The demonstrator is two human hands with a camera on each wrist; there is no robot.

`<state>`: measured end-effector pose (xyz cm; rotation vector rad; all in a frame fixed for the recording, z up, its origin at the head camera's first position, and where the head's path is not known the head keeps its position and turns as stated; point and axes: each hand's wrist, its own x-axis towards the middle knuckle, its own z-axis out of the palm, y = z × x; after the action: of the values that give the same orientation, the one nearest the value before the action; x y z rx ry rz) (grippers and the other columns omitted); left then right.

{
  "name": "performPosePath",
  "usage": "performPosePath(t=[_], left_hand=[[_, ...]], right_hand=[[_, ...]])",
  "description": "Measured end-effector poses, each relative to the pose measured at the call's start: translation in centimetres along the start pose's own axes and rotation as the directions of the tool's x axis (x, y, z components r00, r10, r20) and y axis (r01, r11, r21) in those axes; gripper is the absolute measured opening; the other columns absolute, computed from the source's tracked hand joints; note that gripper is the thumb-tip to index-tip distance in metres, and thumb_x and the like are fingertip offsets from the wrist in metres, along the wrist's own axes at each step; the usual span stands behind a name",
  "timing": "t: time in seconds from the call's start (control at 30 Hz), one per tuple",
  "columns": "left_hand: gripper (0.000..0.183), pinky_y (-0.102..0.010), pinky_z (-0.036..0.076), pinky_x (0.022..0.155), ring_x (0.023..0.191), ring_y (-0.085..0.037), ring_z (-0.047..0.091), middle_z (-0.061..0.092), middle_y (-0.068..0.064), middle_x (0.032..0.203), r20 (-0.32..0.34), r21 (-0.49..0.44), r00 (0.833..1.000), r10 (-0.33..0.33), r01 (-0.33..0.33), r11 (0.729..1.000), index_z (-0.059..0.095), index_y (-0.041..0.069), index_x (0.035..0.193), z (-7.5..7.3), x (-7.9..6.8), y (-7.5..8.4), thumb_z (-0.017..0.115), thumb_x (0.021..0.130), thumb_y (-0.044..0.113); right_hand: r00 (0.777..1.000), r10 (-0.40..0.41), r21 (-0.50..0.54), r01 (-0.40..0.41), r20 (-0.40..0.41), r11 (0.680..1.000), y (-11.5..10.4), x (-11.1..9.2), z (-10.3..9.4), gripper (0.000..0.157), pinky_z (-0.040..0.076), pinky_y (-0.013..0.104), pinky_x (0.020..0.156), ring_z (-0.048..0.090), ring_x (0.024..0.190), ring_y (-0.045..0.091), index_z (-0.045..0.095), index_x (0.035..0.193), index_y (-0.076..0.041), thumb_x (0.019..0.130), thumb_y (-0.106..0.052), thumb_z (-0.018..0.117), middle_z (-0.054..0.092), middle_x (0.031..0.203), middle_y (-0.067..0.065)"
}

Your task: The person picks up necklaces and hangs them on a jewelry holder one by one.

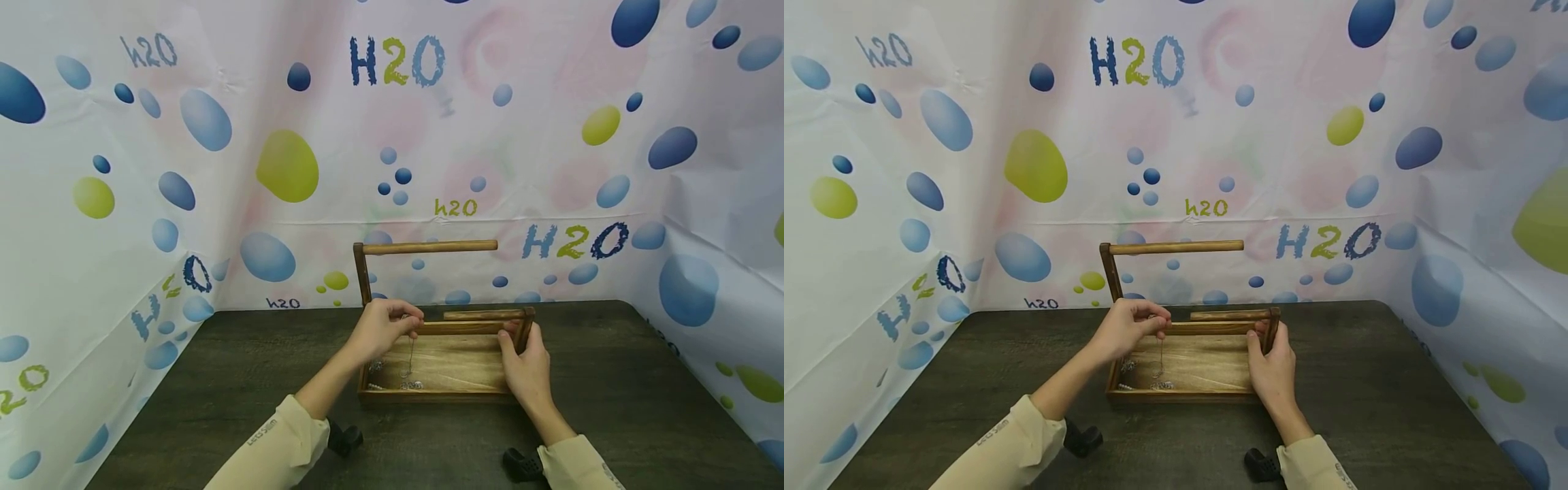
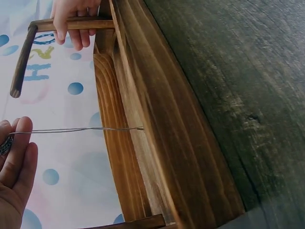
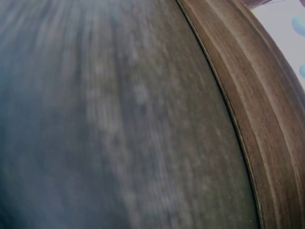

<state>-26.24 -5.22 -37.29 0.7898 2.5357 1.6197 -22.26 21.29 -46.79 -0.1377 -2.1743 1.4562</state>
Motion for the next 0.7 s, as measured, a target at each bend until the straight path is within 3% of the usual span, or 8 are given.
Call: performPosePath(t=[0.2,0.33,0.43,0.6,0.7], left_hand=[[0.015,-0.027,0.059,0.071,0.081,-0.026,0.073,0.073,-0.013,0.101,0.005,-0.053,0.999,-0.035,0.035,0.998,0.074,-0.001,0.109,-0.2,0.1,0.4,0.065,0.097,0.003],[0.014,-0.026,0.057,0.065,0.081,-0.026,0.073,0.074,-0.010,0.100,-0.006,-0.039,0.999,-0.039,0.038,0.999,0.075,0.003,0.107,-0.3,0.0,0.8,0.065,0.097,0.004],[0.013,-0.030,0.058,0.069,0.080,-0.022,0.073,0.075,-0.006,0.097,-0.019,-0.019,0.999,-0.034,0.034,0.999,0.076,0.005,0.106,-0.5,0.1,1.1,0.066,0.097,0.006],[0.012,-0.032,0.059,0.078,0.078,-0.015,0.072,0.075,-0.009,0.098,-0.030,-0.019,0.999,-0.019,0.018,1.000,0.076,0.006,0.104,-0.7,0.2,1.4,0.067,0.097,0.007],[0.012,-0.030,0.058,0.080,0.082,-0.017,0.073,0.075,-0.012,0.100,-0.035,-0.035,0.999,-0.013,0.012,0.999,0.076,0.005,0.105,-0.9,0.3,1.7,0.067,0.097,0.007]], right_hand=[[1.000,-0.002,-0.006,0.002,0.003,1.000,-0.3,-0.1,0.0,0.035,0.047,0.040,0.088,0.062,0.107,0.030,0.053,0.131,-0.003,0.104,-0.025,0.057,0.065,0.122,0.016],[1.000,0.007,-0.003,-0.007,0.005,1.000,-0.4,-0.2,0.0,0.034,0.045,0.030,0.086,0.062,0.109,0.029,0.053,0.131,-0.004,0.104,-0.025,0.058,0.065,0.122,0.014],[1.000,0.010,0.007,-0.010,0.007,1.000,-0.5,-0.2,0.0,0.033,0.043,0.025,0.084,0.062,0.110,0.028,0.053,0.131,-0.005,0.104,-0.024,0.058,0.065,0.122,0.014],[1.000,0.013,0.016,-0.013,0.003,1.000,-0.3,-0.1,0.0,0.033,0.044,0.028,0.087,0.061,0.110,0.026,0.053,0.131,-0.006,0.103,-0.023,0.059,0.065,0.123,0.014],[1.000,0.018,0.010,-0.018,0.002,1.000,-0.2,-0.1,0.0,0.033,0.045,0.028,0.087,0.061,0.109,0.024,0.053,0.131,-0.007,0.103,-0.024,0.059,0.065,0.123,0.013]])
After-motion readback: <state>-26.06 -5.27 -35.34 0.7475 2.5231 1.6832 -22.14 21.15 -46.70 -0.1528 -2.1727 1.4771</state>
